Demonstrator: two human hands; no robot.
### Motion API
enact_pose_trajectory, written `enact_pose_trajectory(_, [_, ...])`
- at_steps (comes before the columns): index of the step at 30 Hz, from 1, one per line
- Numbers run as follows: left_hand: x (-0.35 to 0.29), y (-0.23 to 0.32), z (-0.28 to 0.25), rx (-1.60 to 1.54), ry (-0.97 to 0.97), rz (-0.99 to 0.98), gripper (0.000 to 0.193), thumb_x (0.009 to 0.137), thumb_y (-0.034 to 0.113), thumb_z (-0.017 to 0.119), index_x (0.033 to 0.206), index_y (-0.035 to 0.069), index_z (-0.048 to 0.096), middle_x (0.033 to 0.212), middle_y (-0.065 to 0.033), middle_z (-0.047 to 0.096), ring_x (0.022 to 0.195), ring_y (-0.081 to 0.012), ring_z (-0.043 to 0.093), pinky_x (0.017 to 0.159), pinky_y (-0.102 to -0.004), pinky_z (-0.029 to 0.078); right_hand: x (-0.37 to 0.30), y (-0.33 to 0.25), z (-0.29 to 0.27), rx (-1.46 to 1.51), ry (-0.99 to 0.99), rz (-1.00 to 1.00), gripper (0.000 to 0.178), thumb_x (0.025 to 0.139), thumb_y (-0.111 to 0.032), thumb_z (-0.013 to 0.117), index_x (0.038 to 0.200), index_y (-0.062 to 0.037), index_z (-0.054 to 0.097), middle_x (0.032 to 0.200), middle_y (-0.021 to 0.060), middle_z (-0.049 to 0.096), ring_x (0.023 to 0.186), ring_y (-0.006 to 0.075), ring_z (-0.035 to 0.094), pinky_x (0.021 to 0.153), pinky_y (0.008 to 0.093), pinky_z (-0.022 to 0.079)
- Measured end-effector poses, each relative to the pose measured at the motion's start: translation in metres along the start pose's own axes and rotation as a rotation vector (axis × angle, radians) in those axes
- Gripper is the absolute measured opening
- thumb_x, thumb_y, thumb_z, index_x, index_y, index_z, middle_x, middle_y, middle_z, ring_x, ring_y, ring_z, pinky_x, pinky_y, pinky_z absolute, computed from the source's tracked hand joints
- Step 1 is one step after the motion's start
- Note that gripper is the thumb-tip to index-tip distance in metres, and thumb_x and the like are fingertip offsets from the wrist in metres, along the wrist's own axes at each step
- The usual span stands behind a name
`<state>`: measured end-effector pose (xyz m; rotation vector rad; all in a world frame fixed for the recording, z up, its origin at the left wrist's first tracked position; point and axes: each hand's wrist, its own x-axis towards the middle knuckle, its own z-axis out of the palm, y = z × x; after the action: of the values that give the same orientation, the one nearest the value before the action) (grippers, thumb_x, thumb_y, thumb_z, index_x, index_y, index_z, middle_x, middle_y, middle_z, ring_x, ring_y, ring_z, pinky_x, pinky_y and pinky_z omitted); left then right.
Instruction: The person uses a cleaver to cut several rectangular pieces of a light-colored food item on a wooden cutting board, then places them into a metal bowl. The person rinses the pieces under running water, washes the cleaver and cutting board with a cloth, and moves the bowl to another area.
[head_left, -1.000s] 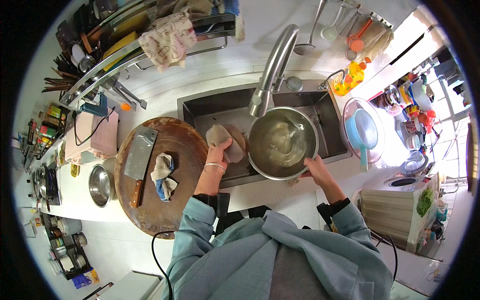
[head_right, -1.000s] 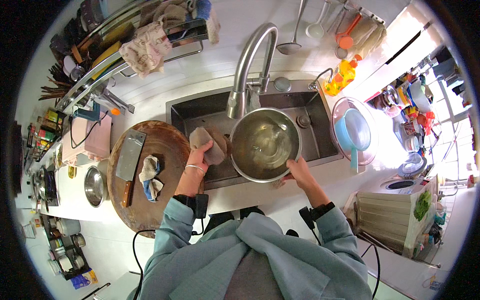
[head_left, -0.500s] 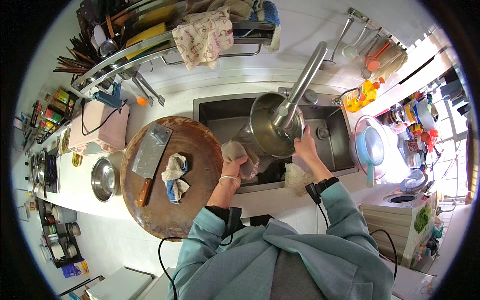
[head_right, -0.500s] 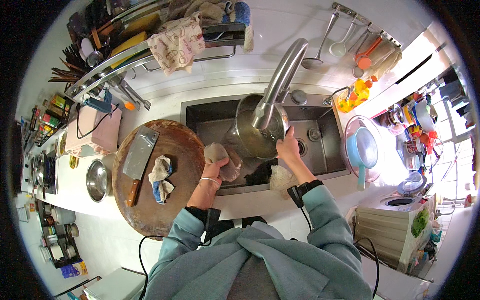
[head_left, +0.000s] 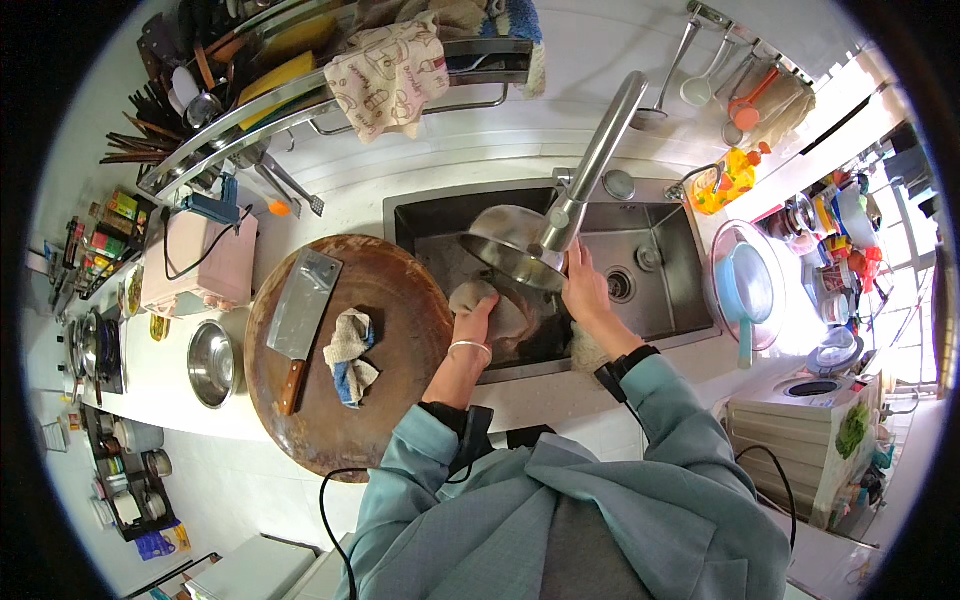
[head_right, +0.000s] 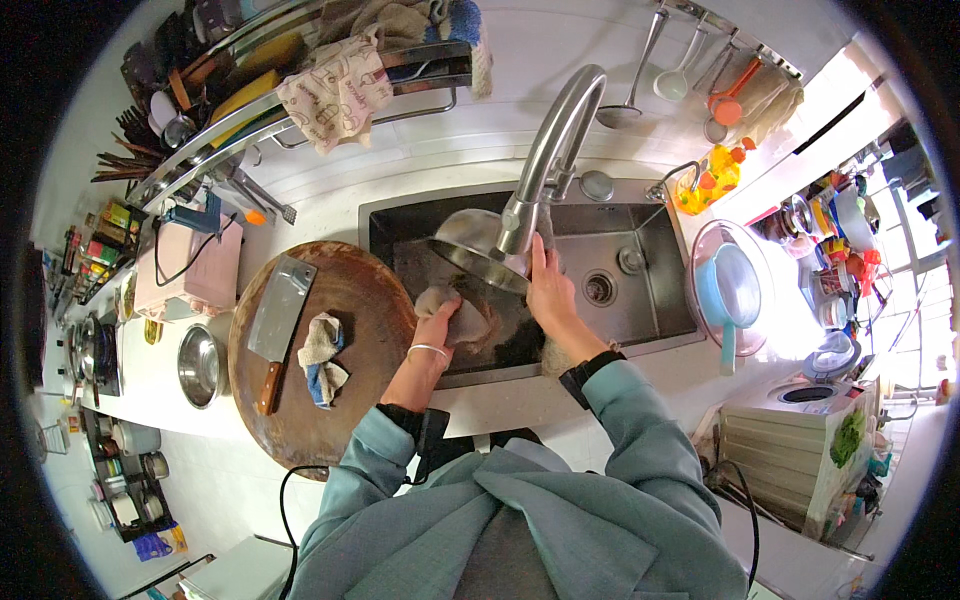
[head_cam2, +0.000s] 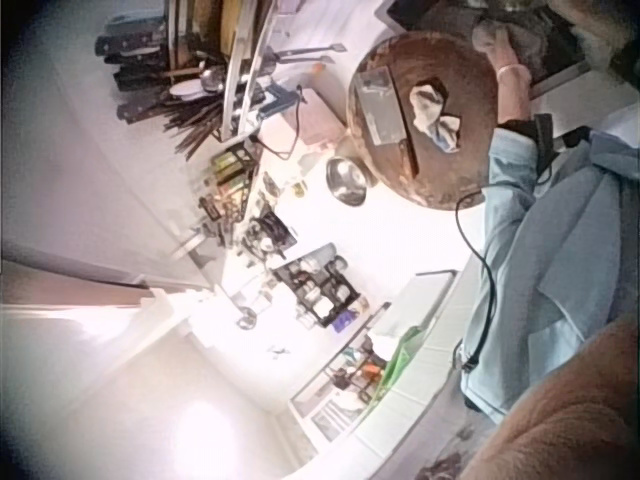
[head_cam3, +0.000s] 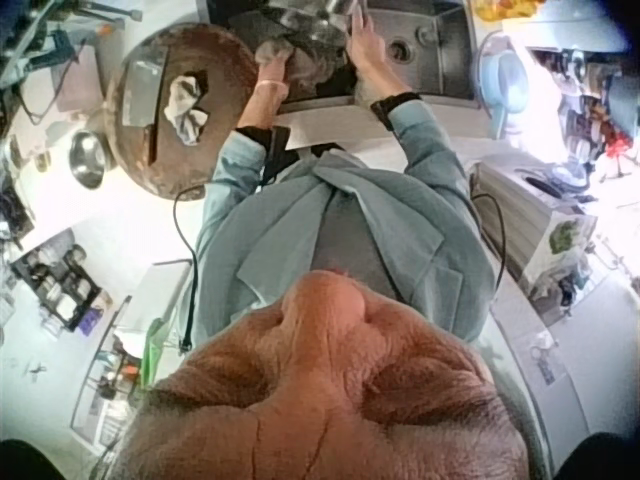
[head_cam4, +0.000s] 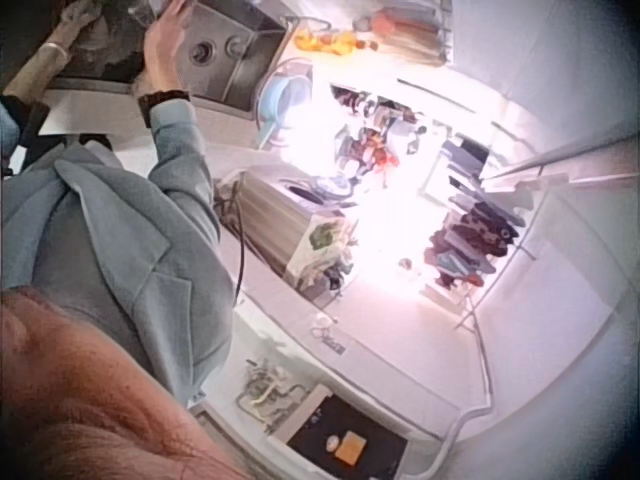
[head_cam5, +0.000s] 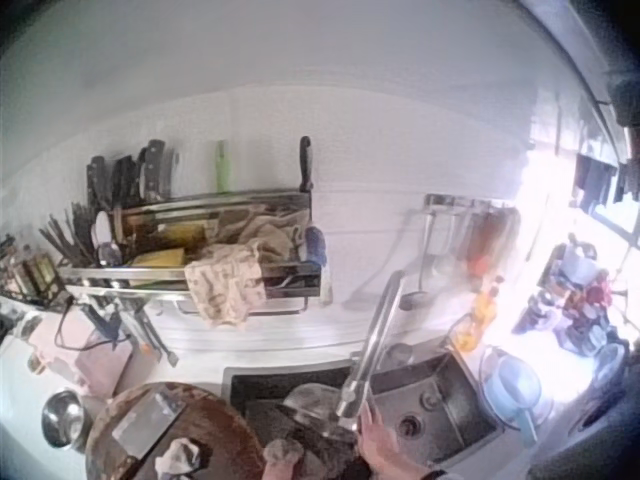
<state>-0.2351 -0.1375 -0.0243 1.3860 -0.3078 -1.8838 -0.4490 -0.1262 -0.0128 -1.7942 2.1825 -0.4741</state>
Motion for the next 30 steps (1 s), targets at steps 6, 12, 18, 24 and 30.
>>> enact_pose_trajectory(6, [0.017, -0.007, 0.023, -0.096, -0.142, -0.103, 0.053, 0.089, 0.043, 0.065, 0.128, 0.010, 0.053, 0.120, -0.0100, 0.060, 0.100, -0.0249, 0.060, 0.082, -0.0396, 0.049, -0.035, 0.002, -0.007, 0.802, -0.298, 0.454, 0.068, 0.087, -0.008, 0.048, 0.147, -0.0052, 0.016, 0.122, 0.0237, 0.055, 0.095, 0.0352, 0.065, 0.066, 0.0446, 0.059])
enact_pose_trajectory(12, [0.010, 0.008, 0.015, 1.426, -0.170, 0.532, 0.058, 0.085, 0.052, 0.064, 0.112, 0.000, 0.065, 0.112, -0.0228, 0.062, 0.109, -0.0403, 0.057, 0.088, -0.0437, 0.046, -0.066, 0.025, -0.020, 1.252, -0.424, 0.544, 0.051, 0.088, -0.010, 0.048, 0.137, -0.0018, 0.037, 0.111, 0.0145, 0.062, 0.090, 0.0249, 0.067, 0.068, 0.0367, 0.060])
enact_pose_trajectory(18, [-0.024, -0.010, -0.004, 1.303, 0.256, 1.109, 0.061, 0.079, 0.023, 0.076, 0.128, 0.002, 0.047, 0.117, -0.0202, 0.054, 0.112, -0.0409, 0.048, 0.095, -0.0477, 0.042, -0.080, 0.055, -0.018, 1.279, -0.426, 0.577, 0.041, 0.087, -0.011, 0.049, 0.126, 0.0021, 0.045, 0.109, 0.0149, 0.061, 0.083, 0.0247, 0.066, 0.064, 0.0372, 0.059])
enact_pose_trajectory(24, [-0.029, -0.037, -0.013, 0.234, -0.096, 0.103, 0.049, 0.088, 0.009, 0.059, 0.131, -0.001, 0.038, 0.112, -0.0183, 0.055, 0.094, -0.0359, 0.061, 0.078, -0.0430, 0.057, -0.067, 0.067, -0.026, 1.398, -0.611, 0.538, 0.048, 0.088, -0.019, 0.054, 0.130, 0.0024, 0.043, 0.110, 0.0145, 0.059, 0.085, 0.0248, 0.065, 0.068, 0.0364, 0.058])
enact_pose_trajectory(30, [-0.030, -0.034, -0.015, 0.111, -0.092, -0.077, 0.031, 0.088, 0.005, 0.045, 0.118, -0.005, 0.046, 0.103, -0.0200, 0.057, 0.083, -0.0323, 0.065, 0.063, -0.0428, 0.062, 0.002, 0.064, -0.059, 0.884, -0.538, 0.208, 0.063, 0.089, -0.042, 0.062, 0.132, 0.0005, 0.043, 0.124, 0.0157, 0.056, 0.103, 0.0273, 0.061, 0.087, 0.0380, 0.053])
